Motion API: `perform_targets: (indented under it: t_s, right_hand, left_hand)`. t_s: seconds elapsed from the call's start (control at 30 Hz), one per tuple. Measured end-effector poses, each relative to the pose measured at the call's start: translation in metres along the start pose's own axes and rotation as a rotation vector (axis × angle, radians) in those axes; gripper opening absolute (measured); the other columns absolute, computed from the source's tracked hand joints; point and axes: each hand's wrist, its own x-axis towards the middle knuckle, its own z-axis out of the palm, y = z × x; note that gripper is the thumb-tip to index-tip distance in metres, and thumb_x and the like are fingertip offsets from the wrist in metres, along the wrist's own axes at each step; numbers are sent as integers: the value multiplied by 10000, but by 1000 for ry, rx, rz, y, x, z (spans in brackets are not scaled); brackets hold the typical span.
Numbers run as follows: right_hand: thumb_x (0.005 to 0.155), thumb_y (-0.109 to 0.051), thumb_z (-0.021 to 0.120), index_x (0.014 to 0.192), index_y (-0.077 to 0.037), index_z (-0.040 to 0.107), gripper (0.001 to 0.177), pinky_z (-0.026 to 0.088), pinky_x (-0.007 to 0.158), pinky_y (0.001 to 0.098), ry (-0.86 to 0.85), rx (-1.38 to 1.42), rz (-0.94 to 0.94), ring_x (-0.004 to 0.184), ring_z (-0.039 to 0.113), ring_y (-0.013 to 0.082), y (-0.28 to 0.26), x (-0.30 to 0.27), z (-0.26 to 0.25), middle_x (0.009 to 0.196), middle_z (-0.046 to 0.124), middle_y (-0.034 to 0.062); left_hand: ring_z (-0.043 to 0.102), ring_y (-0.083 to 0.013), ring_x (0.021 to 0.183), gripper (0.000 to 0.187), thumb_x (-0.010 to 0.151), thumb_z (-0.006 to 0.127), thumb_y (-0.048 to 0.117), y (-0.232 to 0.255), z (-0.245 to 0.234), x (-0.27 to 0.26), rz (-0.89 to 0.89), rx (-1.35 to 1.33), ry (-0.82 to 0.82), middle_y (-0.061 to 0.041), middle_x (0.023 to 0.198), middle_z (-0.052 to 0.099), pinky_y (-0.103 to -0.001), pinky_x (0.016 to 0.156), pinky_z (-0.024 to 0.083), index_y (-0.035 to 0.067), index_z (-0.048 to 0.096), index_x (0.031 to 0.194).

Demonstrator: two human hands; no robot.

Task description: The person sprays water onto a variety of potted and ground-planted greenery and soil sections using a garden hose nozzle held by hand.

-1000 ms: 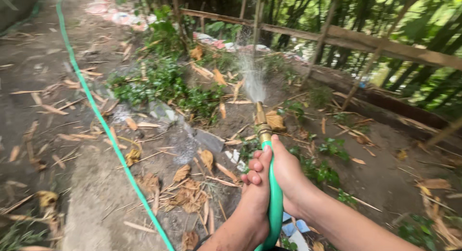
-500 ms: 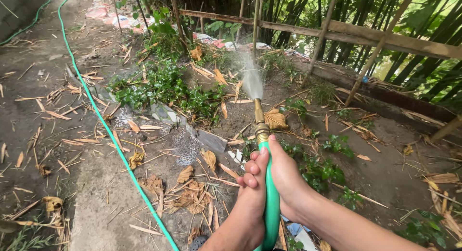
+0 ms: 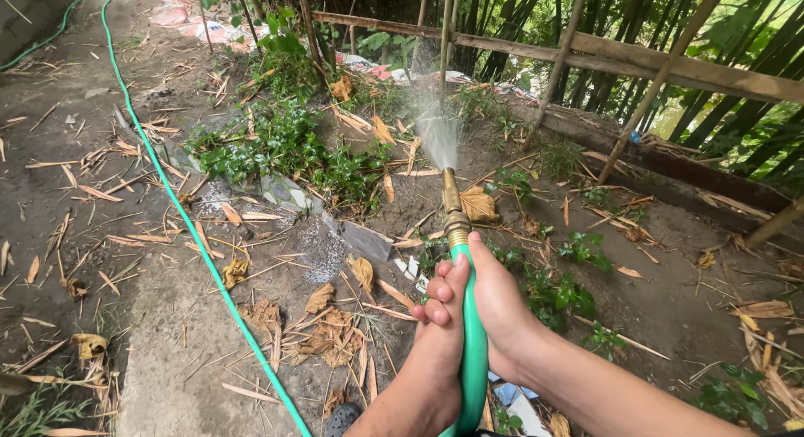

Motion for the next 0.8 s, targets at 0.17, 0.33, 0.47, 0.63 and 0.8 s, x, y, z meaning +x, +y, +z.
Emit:
perform_targets:
  t_s: [0.17, 0.33, 0.47, 0.63, 0.8]
  right_hand:
    - [1024, -607, 245, 864, -112, 407, 545, 538, 842, 427, 9, -27, 1, 523, 422, 170, 0, -3, 0, 639, 411, 26]
    - [1027, -597, 241, 862, -111, 404, 539, 539, 845, 428, -5, -49, -2, 525, 428, 172, 1, -5, -1, 639, 417, 27]
    - [1030, -594, 235, 864, -114, 407, 536, 537, 846, 428, -6, -50, 9, 529, 431, 173, 2, -5, 0, 638, 417, 23]
    - [1025, -607, 232, 859, -121, 403, 541, 537, 843, 430, -31, -37, 13, 526, 433, 173, 4, -5, -1, 634, 417, 21]
    - [1018, -605, 233, 860, -121, 408, 539, 534, 833, 438, -47, -39, 7, 523, 434, 177, 6, -2, -1, 635, 416, 21]
  left_hand:
    - [614, -179, 1137, 588, 777, 687, 682, 0, 2, -5, 3, 25, 45, -31, 1167, 647, -397, 1017, 475, 257, 602, 1174]
    - [616, -176, 1140, 594, 776, 699, 678, -3, -1, -5, 6, 9, 46, -30, 1158, 654, -381, 1020, 475, 241, 614, 1170]
    - [599, -169, 1117, 573, 762, 691, 641, -7, -2, -3, 43, -25, 39, -24, 1129, 629, -376, 1012, 474, 234, 611, 1157]
    - [632, -177, 1093, 560, 779, 681, 633, -5, -2, -8, 12, -15, 81, -36, 1128, 652, -391, 991, 499, 214, 597, 1141]
    - [625, -175, 1087, 559, 797, 688, 627, -5, -5, -7, 27, -54, 24, -25, 1148, 657, -360, 982, 486, 221, 600, 1171]
